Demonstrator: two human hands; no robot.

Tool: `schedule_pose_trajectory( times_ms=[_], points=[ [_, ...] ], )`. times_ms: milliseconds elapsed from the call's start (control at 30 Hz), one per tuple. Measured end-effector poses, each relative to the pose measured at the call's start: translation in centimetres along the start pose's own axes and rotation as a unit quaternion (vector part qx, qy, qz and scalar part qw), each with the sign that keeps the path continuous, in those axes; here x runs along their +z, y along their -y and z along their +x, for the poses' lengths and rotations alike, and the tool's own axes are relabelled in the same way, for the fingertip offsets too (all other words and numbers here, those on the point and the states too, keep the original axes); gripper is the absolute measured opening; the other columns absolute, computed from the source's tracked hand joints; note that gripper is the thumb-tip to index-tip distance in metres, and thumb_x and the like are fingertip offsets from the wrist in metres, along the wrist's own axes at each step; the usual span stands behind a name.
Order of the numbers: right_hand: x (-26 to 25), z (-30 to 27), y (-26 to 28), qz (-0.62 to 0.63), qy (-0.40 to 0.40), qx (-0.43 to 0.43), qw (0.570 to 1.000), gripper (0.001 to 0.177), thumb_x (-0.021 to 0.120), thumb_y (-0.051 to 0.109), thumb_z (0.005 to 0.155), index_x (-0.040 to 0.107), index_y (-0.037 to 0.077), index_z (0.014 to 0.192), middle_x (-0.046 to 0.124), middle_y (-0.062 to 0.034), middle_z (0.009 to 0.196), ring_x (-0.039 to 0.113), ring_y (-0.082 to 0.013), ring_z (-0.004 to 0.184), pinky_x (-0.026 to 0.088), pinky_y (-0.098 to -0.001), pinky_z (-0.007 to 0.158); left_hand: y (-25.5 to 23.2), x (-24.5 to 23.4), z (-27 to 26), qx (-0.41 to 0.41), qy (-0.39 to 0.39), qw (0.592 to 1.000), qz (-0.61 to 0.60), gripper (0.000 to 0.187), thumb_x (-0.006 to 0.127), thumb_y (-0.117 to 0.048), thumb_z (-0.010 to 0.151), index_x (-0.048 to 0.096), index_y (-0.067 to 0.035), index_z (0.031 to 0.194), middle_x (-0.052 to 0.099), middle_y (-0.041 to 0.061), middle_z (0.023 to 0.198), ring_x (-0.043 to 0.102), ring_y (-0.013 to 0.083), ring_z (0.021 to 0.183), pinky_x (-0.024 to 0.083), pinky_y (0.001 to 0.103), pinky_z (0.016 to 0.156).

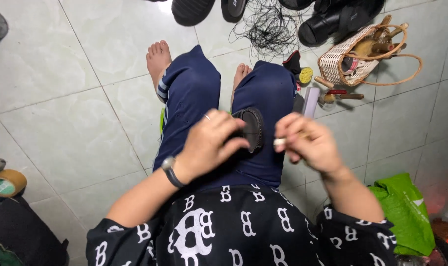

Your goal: Hand-sewing a strap onto a black shoe using a needle and thread while sitting on a low seat.

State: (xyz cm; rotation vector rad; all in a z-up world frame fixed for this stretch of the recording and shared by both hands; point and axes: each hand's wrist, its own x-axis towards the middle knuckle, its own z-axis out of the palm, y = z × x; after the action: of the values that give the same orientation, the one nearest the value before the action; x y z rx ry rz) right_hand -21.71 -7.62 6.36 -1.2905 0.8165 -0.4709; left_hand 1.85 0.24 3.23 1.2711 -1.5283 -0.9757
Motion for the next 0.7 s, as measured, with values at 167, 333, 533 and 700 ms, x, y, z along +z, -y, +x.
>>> schedule_pose_trajectory(
  times_ms=[167, 333, 533, 700],
  points=[
    [1.5, 2.2, 4.5, 0.145, -0.021, 0.012, 0.989, 0.015, 0.051, 0.008, 0.096, 0.048, 0.002, 0.082, 0.058, -0.0207, 0.078, 0.054, -0.0124, 0.039, 0.042, -0.0185, 0.034, 2.0, -0.5, 0.5, -0.009, -0.018, 0.996, 0.085, 0.019, 0.076, -0.023, 0.080, 0.061, -0.012, 0.078, 0.050, 0.000, 0.070, 0.055, 0.0227, 0.070, 0.048, 0.031, 0.064],
    [-7.8, -1.9, 6.9, 0.127, -0.134, 0.036, 0.982, 0.012, 0.049, 0.003, 0.083, 0.052, 0.006, 0.095, 0.051, -0.0070, 0.079, 0.045, -0.0066, 0.054, 0.042, -0.0134, 0.041, 3.6, -4.7, -0.4, 0.009, -0.043, 0.980, 0.196, 0.005, 0.065, -0.008, 0.082, 0.065, -0.013, 0.082, 0.055, 0.004, 0.075, 0.057, 0.0260, 0.074, 0.046, 0.036, 0.068],
    [-11.2, -4.9, 6.2, -0.307, -0.327, -0.092, 0.889, 0.019, 0.033, -0.001, 0.103, 0.050, -0.010, 0.100, 0.054, -0.0208, 0.113, 0.053, -0.0230, 0.071, 0.036, -0.0255, 0.052, 5.1, -11.1, -1.8, -0.145, -0.152, 0.929, 0.304, 0.030, 0.048, 0.003, 0.085, 0.053, 0.000, 0.115, 0.047, 0.017, 0.115, 0.043, 0.0355, 0.108, 0.032, 0.043, 0.093],
    [-1.6, -0.4, 1.2, -0.366, -0.129, -0.214, 0.896, 0.017, 0.078, -0.007, 0.073, 0.064, 0.002, 0.075, 0.067, -0.0196, 0.103, 0.062, -0.0392, 0.104, 0.053, -0.0369, 0.076, 1.7, -0.4, -0.2, 0.148, -0.034, 0.916, 0.371, 0.026, 0.057, -0.001, 0.090, 0.059, 0.002, 0.116, 0.051, 0.027, 0.132, 0.042, 0.0420, 0.130, 0.031, 0.055, 0.109]
  ],
)
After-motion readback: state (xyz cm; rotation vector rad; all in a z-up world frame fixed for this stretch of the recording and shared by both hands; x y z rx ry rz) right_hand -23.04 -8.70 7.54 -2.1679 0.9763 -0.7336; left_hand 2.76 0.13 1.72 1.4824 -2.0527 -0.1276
